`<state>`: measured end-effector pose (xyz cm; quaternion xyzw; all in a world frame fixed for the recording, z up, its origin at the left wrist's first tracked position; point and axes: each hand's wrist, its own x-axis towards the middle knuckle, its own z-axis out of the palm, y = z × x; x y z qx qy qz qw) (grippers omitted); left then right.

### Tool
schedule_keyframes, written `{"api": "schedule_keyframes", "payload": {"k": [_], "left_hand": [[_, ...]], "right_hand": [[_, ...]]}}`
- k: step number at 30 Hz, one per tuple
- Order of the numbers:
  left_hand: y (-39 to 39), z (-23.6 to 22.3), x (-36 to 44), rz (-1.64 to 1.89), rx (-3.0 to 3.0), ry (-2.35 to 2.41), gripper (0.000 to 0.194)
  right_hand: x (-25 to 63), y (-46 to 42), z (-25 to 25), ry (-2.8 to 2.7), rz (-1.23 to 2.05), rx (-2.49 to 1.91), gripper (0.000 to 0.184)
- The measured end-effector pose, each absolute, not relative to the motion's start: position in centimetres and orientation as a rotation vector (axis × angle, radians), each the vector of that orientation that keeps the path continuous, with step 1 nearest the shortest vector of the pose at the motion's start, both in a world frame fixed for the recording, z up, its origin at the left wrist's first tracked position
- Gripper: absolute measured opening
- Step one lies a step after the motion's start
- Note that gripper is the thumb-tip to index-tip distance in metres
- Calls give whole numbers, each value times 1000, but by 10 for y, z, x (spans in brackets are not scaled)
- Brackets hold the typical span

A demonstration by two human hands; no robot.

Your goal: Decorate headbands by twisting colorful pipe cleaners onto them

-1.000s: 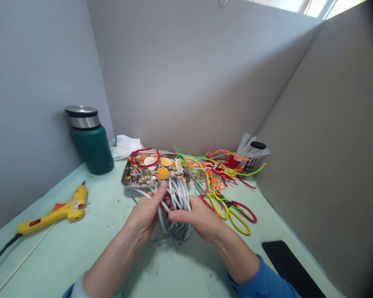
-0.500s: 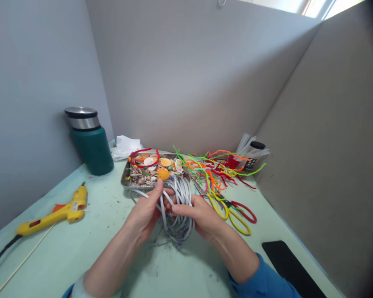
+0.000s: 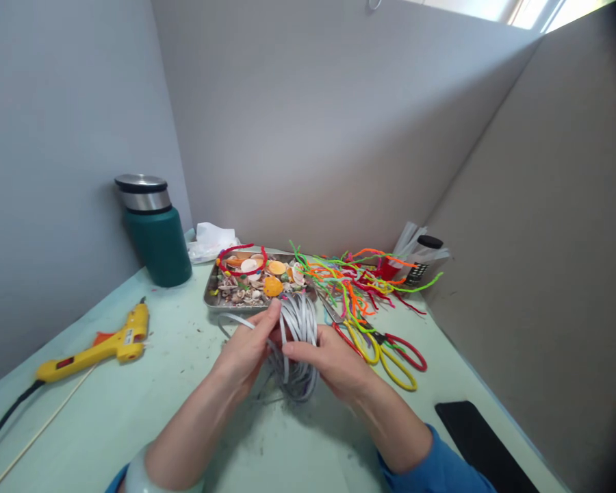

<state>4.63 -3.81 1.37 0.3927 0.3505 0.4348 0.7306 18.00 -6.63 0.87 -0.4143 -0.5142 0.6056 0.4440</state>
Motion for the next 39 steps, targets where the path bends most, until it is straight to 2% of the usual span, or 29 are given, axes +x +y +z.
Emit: {"api": "schedule_keyframes", "payload": {"k": [7,12,14,19,25,27,30,32,34,37,39], "left_hand": [[-39,13,46,972,1016,871,42],[-37,18,39,986,1067,776,45],[-36,18,37,999,1063,770,47],[-40,22,39,1117,1180,883,37],[-42,28,35,1364,1363,1019,26],[-40,23,31,1294,1495,1106,26],[-39,8,27,872,1869,1157,26],[-42,-5,25,584,2101,1151,19],[-46,-17,23,368,2290,1150,11],[-51,-29,22,224,2441,1173,7],[-53,-32,22,190,2488,1167,9]], "right_hand": [[176,-68,3,-1352,1439,-1095,16],[179,-62,7,-1091,1466,-961,24],[183,-59,8,-940,1509,-972,21],[198,-53,15,-728,1581,-912,9],[225,-56,42,-654,1665,-692,7],[238,-60,54,-678,1646,-664,8],[260,-68,69,-813,1567,-727,11],[275,-71,73,-986,1446,-887,19],[291,-70,73,-1193,1161,-1190,23],[315,-61,63,-1418,440,-1848,17],[329,-53,52,-1484,32,-2251,25]]}}
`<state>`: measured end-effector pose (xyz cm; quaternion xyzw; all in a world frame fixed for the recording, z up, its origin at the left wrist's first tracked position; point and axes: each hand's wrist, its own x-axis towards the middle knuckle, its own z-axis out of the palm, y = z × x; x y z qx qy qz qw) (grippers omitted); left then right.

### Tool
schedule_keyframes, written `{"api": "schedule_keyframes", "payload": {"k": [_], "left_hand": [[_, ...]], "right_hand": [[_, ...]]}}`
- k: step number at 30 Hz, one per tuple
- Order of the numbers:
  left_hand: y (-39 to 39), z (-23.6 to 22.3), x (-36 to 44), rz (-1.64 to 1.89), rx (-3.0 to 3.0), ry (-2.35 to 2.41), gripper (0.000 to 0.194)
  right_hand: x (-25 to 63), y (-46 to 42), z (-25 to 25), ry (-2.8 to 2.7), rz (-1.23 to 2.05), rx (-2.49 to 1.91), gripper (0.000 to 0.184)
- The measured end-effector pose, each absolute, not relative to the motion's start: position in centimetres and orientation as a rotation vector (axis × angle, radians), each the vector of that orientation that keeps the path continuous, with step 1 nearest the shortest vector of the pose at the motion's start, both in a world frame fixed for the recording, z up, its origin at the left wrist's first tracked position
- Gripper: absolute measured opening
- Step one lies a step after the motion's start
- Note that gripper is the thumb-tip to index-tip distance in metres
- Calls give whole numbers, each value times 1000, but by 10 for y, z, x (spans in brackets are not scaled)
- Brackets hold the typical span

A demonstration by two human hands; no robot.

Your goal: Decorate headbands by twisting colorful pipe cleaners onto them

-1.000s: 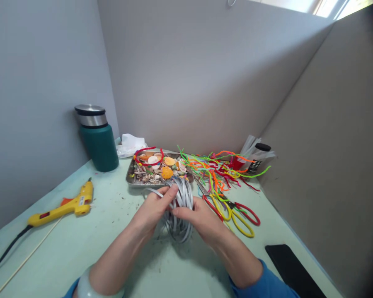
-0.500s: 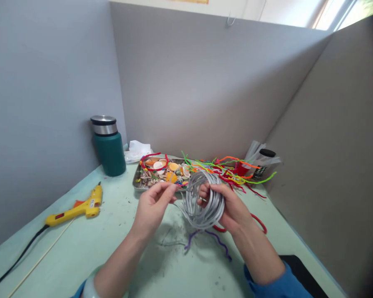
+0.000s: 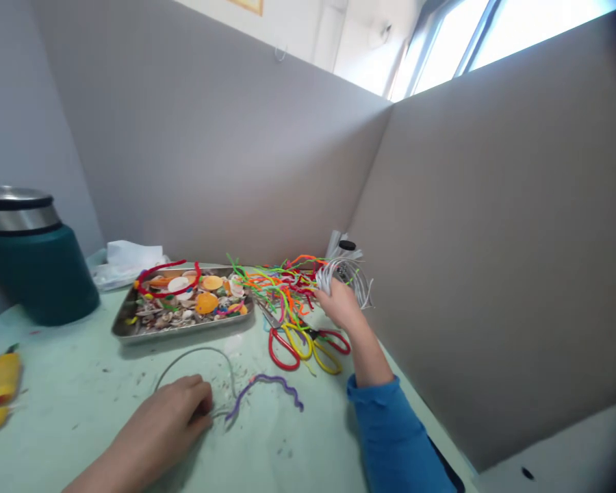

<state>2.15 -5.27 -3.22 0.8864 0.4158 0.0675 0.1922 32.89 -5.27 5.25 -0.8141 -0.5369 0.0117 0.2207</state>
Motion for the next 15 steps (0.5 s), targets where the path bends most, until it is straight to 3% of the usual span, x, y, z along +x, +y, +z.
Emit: {"api": "schedule_keyframes", "payload": {"k": [2,9,15], "left_hand": [[-53,-34,21,162,2512,1142,13],[-42,-44,18,120,2473,1106,23],[-35,-50,16,158,2415,1116,29]], "right_hand": [[340,-45,39,-1512,-105,-2509,34],[355,-32,-2,-1703,212,-2728,33],[370,-32,-5,-1724,243,-2825,35]]}}
